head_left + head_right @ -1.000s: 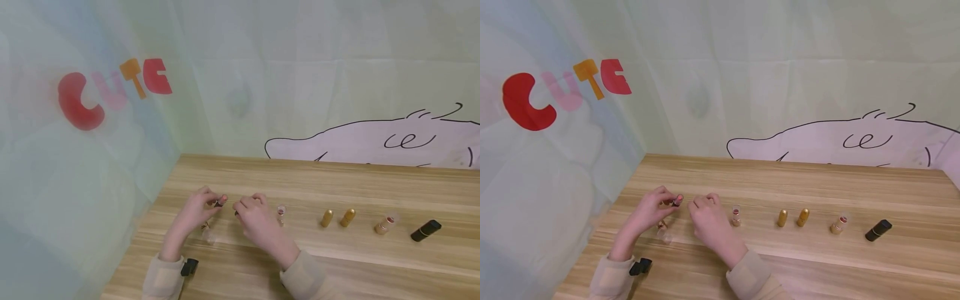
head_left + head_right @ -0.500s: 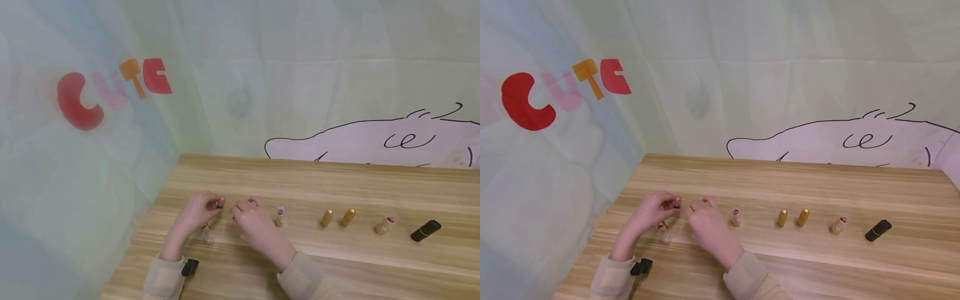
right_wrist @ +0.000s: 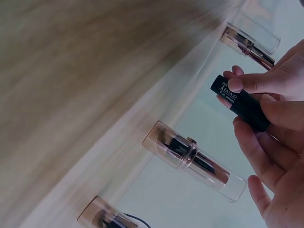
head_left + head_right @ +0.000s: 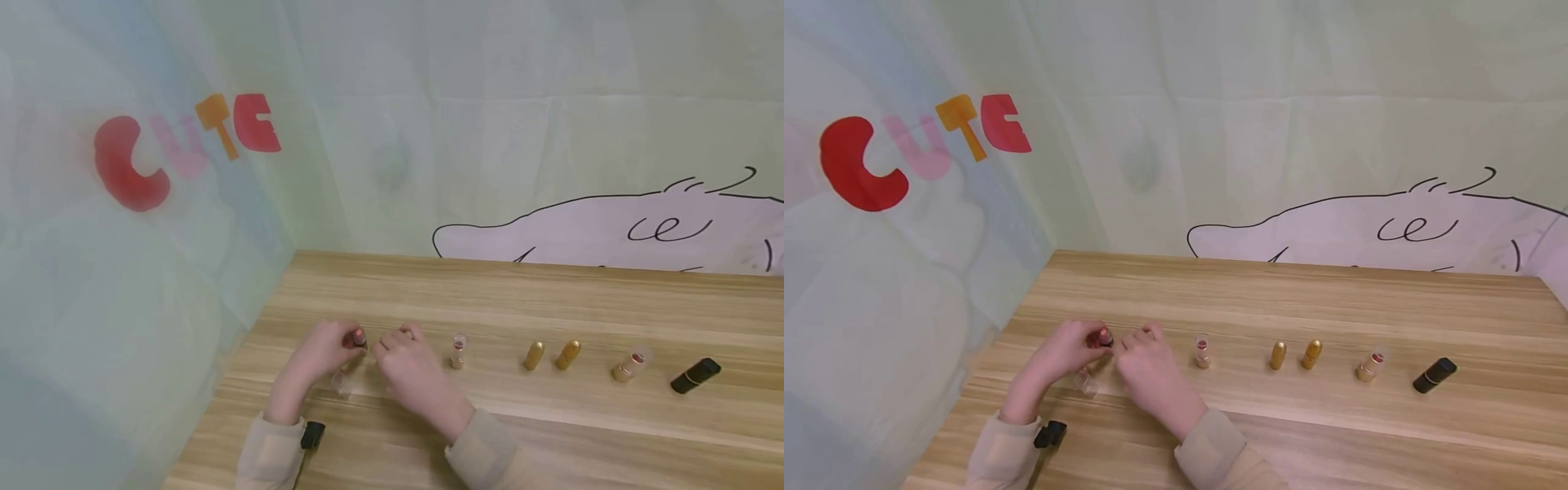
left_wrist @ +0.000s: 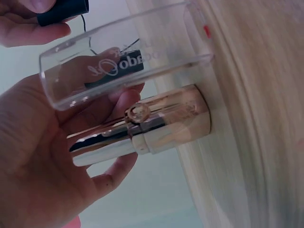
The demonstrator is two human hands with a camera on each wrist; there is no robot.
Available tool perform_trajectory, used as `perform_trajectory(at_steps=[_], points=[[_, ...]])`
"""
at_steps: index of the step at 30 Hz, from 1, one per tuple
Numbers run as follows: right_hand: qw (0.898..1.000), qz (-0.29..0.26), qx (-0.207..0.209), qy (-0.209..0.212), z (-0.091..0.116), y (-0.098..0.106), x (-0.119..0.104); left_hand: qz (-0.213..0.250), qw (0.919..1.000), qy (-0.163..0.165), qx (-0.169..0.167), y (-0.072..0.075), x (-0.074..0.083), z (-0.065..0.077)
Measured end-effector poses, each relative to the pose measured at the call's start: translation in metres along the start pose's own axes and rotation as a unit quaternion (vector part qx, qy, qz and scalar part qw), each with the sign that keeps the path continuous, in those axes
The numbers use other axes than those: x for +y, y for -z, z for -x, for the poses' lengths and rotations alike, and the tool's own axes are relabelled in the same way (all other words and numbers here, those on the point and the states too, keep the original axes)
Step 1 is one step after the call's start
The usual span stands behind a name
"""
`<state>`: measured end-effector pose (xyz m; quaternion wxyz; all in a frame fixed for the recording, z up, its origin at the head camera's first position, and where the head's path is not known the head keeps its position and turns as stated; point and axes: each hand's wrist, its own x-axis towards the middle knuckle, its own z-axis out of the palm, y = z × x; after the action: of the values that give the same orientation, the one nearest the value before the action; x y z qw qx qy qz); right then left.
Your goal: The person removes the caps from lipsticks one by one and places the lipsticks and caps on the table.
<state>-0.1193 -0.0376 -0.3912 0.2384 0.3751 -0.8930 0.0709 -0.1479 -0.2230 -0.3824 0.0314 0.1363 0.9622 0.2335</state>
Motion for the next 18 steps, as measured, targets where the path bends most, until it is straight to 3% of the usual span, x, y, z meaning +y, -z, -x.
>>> perform_trajectory(at_steps=[11,18], points=[[1.0,0.024,-0.003,0.003,-0.0014,-0.0062,-0.0014,-0.019,0.9998,-0.009,0.0,-0.0012,0.0,-0.0013],[1.0,0.027,-0.013,0.008,-0.0017,-0.0077,-0.0025,-0.015,0.9998,0.008,-0.006,-0.0018,0.0,-0.0007]])
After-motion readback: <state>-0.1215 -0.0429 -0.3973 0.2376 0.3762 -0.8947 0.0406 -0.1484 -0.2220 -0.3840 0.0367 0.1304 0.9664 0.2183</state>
